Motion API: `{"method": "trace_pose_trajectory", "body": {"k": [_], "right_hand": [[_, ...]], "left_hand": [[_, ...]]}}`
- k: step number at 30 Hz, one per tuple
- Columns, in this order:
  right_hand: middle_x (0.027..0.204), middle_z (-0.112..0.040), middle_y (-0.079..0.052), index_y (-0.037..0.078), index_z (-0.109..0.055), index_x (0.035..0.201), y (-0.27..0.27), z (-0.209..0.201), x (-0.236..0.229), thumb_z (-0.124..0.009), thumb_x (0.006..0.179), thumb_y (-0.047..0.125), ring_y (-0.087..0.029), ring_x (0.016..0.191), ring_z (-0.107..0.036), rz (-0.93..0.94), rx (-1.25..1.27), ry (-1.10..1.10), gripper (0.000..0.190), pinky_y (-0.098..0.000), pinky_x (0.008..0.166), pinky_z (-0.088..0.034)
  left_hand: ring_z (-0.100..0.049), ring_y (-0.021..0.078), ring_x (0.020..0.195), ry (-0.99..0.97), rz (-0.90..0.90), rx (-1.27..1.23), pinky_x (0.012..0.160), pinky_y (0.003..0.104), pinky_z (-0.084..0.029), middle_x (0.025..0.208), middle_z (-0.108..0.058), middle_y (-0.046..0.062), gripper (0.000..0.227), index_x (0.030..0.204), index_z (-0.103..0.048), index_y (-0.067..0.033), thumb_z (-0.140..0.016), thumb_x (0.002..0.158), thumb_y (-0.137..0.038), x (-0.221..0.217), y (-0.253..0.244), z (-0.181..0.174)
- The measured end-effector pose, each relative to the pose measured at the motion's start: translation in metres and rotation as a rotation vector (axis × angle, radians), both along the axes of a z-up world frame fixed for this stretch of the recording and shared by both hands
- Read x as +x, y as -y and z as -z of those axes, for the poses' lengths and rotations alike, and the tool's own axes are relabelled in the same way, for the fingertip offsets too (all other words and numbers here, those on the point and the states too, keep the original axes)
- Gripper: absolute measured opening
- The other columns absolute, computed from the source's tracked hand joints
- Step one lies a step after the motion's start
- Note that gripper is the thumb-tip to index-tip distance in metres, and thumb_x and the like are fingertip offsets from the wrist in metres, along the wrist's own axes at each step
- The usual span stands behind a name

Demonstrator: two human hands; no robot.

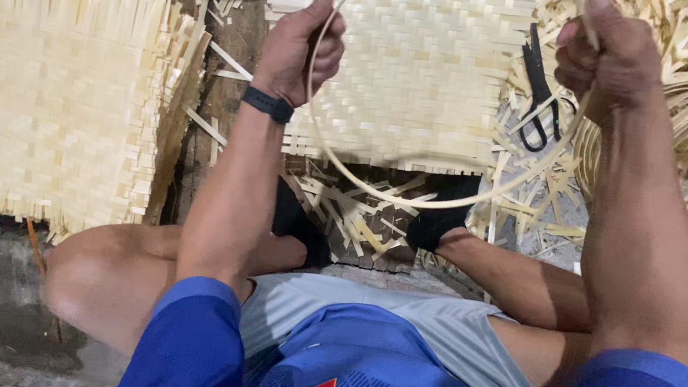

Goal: The person constructs bamboo trays by weaving thin strips together, attaching a circular rim, and using shears to trim the excess strips around the edge.

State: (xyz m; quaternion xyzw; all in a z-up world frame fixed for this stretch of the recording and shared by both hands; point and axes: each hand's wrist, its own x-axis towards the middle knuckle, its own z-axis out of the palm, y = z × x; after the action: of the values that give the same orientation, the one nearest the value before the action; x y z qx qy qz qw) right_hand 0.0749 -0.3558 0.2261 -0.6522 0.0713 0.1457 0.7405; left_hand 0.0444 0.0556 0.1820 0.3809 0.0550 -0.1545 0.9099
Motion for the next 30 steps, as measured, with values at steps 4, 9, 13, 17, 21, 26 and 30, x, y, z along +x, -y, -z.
{"method": "trace_pose_trajectory", "body": {"k": [4, 9, 13, 17, 21, 26, 30], "right_hand": [[0.058, -0.042, 0.001, 0.01, -0.054, 0.075, 0.008, -0.006, 0.001, -0.074, 0.107, 0.046, -0.009, 0.049, -0.031, -0.044, -0.144, -0.024, 0.052, -0.0307, 0.045, -0.023], [0.07, -0.053, -0.003, -0.002, -0.069, 0.103, -0.002, -0.004, -0.005, -0.058, 0.118, 0.043, -0.012, 0.056, -0.046, -0.135, -0.081, 0.02, 0.049, -0.0264, 0.052, -0.039], [0.088, -0.069, -0.01, -0.002, -0.06, 0.134, -0.02, 0.022, -0.012, -0.059, 0.11, 0.023, -0.018, 0.072, -0.068, 0.062, 0.011, 0.065, 0.035, -0.0312, 0.062, -0.059], [0.099, -0.073, -0.012, 0.0, -0.057, 0.136, -0.021, 0.078, -0.012, -0.07, 0.098, -0.001, -0.02, 0.081, -0.073, 0.118, -0.056, 0.069, 0.04, -0.0368, 0.068, -0.065], [0.106, -0.07, -0.005, 0.006, -0.061, 0.149, -0.012, 0.152, -0.005, -0.068, 0.094, -0.006, -0.015, 0.09, -0.074, 0.063, -0.177, 0.058, 0.057, -0.0365, 0.078, -0.064], [0.096, -0.067, -0.001, 0.004, -0.066, 0.142, -0.012, 0.234, 0.002, -0.074, 0.089, -0.005, -0.009, 0.081, -0.062, 0.016, -0.739, 0.19, 0.054, -0.0261, 0.072, -0.055], [0.091, -0.068, -0.003, 0.0, -0.067, 0.142, -0.014, 0.26, -0.009, -0.076, 0.095, -0.004, -0.009, 0.081, -0.06, 0.047, -0.666, 0.323, 0.048, -0.0237, 0.075, -0.052]], "left_hand": [[-0.041, 0.0087, 0.043, -0.122, -0.002, 0.27, 0.037, 0.023, -0.03, 0.054, -0.047, -0.004, 0.042, 0.074, -0.061, -0.0111, -0.076, 0.098, -0.042, -0.002, -0.017, -0.007], [-0.039, 0.0068, 0.043, -0.083, -0.074, 0.186, 0.036, 0.021, -0.027, 0.055, -0.046, -0.005, 0.042, 0.075, -0.063, -0.0097, -0.076, 0.096, -0.044, 0.002, -0.011, 0.012], [-0.041, 0.0077, 0.045, -0.125, -0.242, -0.082, 0.038, 0.022, -0.028, 0.057, -0.045, -0.004, 0.039, 0.081, -0.062, -0.0095, -0.073, 0.099, -0.043, 0.007, -0.01, 0.045], [-0.041, 0.0048, 0.043, -0.164, -0.383, 0.006, 0.037, 0.02, -0.032, 0.055, -0.043, -0.006, 0.037, 0.09, -0.071, -0.0068, -0.071, 0.094, -0.044, -0.002, -0.012, 0.08], [-0.045, 0.0041, 0.043, -0.196, -0.606, 0.378, 0.033, 0.02, -0.035, 0.059, -0.054, -0.004, 0.019, 0.093, -0.068, -0.0166, -0.074, 0.089, -0.034, -0.001, -0.01, 0.131], [-0.063, 0.0063, 0.068, 0.045, -0.357, 1.315, 0.058, 0.02, -0.064, 0.091, -0.063, -0.002, 0.045, 0.129, -0.071, -0.0123, -0.084, 0.086, -0.01, 0.008, -0.033, 0.225], [-0.069, 0.0104, 0.071, 0.06, -0.259, 1.408, 0.067, 0.027, -0.062, 0.09, -0.075, 0.001, 0.05, 0.132, -0.074, -0.0151, -0.084, 0.084, -0.002, 0.003, -0.046, 0.241]]}}
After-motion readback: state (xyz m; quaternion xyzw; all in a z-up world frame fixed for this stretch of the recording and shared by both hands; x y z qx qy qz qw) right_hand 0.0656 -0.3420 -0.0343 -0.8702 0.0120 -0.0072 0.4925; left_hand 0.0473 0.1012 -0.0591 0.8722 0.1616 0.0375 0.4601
